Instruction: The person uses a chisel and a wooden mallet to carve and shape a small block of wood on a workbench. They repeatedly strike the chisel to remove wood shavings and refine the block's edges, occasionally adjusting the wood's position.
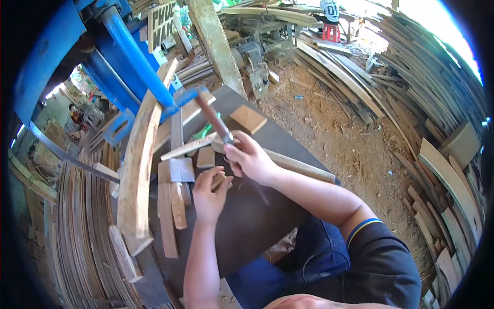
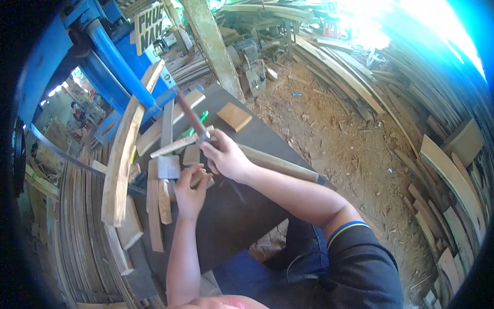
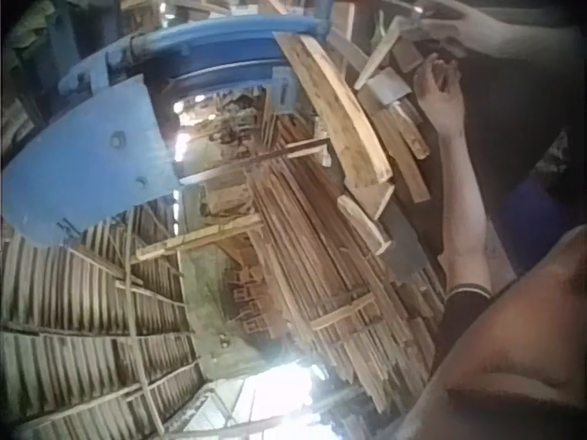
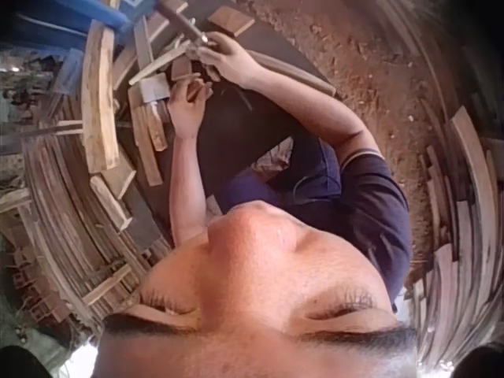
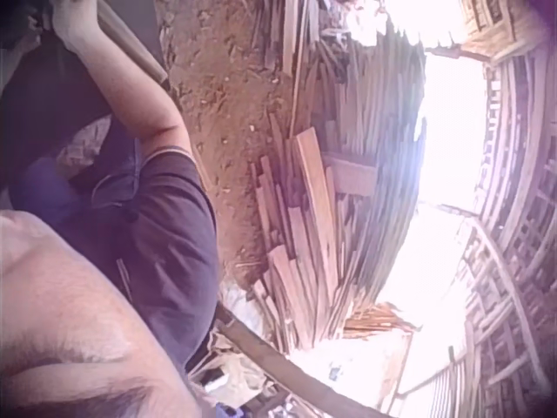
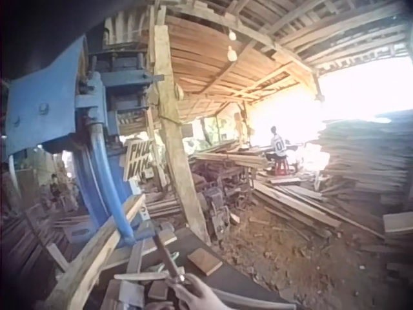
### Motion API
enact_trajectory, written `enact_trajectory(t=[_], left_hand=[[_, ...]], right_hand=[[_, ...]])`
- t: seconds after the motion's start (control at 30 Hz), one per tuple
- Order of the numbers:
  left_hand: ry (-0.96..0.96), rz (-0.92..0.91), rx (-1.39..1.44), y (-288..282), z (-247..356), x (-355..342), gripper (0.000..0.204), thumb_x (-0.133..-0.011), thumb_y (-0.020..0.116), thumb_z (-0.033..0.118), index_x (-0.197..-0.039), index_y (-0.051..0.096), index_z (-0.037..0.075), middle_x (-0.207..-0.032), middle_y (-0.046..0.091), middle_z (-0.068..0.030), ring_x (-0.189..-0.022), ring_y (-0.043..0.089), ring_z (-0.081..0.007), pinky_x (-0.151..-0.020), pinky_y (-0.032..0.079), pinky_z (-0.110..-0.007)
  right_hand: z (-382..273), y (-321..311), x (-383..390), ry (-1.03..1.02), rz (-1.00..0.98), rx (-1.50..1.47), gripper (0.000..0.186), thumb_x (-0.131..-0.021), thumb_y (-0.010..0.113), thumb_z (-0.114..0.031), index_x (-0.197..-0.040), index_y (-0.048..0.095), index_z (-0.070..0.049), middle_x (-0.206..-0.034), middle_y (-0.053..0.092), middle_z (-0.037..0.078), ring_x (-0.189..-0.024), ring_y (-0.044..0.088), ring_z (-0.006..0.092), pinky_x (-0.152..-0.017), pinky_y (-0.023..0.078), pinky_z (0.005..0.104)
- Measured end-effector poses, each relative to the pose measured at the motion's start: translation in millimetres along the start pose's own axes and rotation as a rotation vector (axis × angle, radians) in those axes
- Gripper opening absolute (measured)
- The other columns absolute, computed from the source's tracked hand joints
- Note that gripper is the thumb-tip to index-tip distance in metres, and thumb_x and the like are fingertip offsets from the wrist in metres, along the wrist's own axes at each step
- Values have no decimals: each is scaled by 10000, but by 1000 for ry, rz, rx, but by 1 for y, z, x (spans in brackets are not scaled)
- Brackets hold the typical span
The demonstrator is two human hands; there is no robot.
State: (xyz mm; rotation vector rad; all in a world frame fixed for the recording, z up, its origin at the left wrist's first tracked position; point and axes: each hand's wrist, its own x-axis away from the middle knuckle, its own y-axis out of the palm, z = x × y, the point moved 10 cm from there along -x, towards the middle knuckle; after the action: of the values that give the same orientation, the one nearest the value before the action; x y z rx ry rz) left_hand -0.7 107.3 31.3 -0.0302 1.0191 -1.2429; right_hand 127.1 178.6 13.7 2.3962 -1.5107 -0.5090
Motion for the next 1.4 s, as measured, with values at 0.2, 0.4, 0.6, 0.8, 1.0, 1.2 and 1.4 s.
enact_trajectory(t=[0.2, 0.4, 0.6, 0.8, 1.0, 1.2, 1.4], left_hand=[[16, -161, -70, -1, 7, -7, 252, -878, 813, 163, -1057, 716, 14, -942, 721, -139, -859, 736, -256, -766, 583, -347], [-103, -252, 73, 8, -4, -4, 419, -766, 902, 266, -1062, 716, 35, -999, 695, -106, -937, 702, -266, -853, 547, -364], [-14, -289, 28, 10, 3, -5, 522, -650, 959, 320, -1047, 725, 76, -983, 685, -102, -942, 693, -296, -860, 548, -386], [-39, -320, 12, 14, 8, -7, 517, -636, 945, 262, -1050, 722, 47, -1000, 693, -123, -962, 681, -334, -883, 536, -400], [-123, -283, -1, 17, 3, -5, 422, -682, 929, 158, -1031, 724, 38, -936, 681, -68, -910, 679, -229, -842, 526, -342], [-147, -349, -4, 17, 8, -4, 464, -665, 928, 117, -1078, 723, 59, -984, 688, -64, -948, 680, -207, -886, 532, -340], [-180, -378, -30, 15, 6, -1, 589, -658, 941, 172, -1187, 697, 86, -1095, 684, -72, -1067, 675, -231, -970, 523, -366]], right_hand=[[7, 2, -6, 137, 41, -287, 356, -1094, 518, -265, -1415, 369, -305, -796, 415, -46, -490, 315, 57, -410, 235, 236], [-16, -17, 0, -12, 165, -335, 282, -1090, 490, -405, -1332, 456, -265, -754, 424, -52, -463, 302, 56, -398, 205, 229], [-28, -39, 3, -269, 209, -408, 269, -1053, 494, -466, -1065, 486, -198, -734, 435, -29, -520, 370, 111, -466, 280, 277], [-50, -34, 4, -335, 94, -518, 299, -1038, 518, -485, -994, 442, -199, -772, 425, -6, -677, 383, 150, -688, 322, 348], [-60, -13, 13, -401, 7, -450, 358, -1090, 456, -485, -974, 445, -146, -779, 439, -1, -665, 393, 136, -668, 345, 328], [-52, 7, 19, -493, -26, -219, 347, -1116, 452, -415, -956, 446, -107, -746, 423, -6, -636, 398, 104, -602, 351, 291], [-63, 15, 25, -584, -62, -147, 347, -1118, 459, -394, -932, 436, -102, -766, 416, -1, -659, 390, 96, -602, 355, 282]])
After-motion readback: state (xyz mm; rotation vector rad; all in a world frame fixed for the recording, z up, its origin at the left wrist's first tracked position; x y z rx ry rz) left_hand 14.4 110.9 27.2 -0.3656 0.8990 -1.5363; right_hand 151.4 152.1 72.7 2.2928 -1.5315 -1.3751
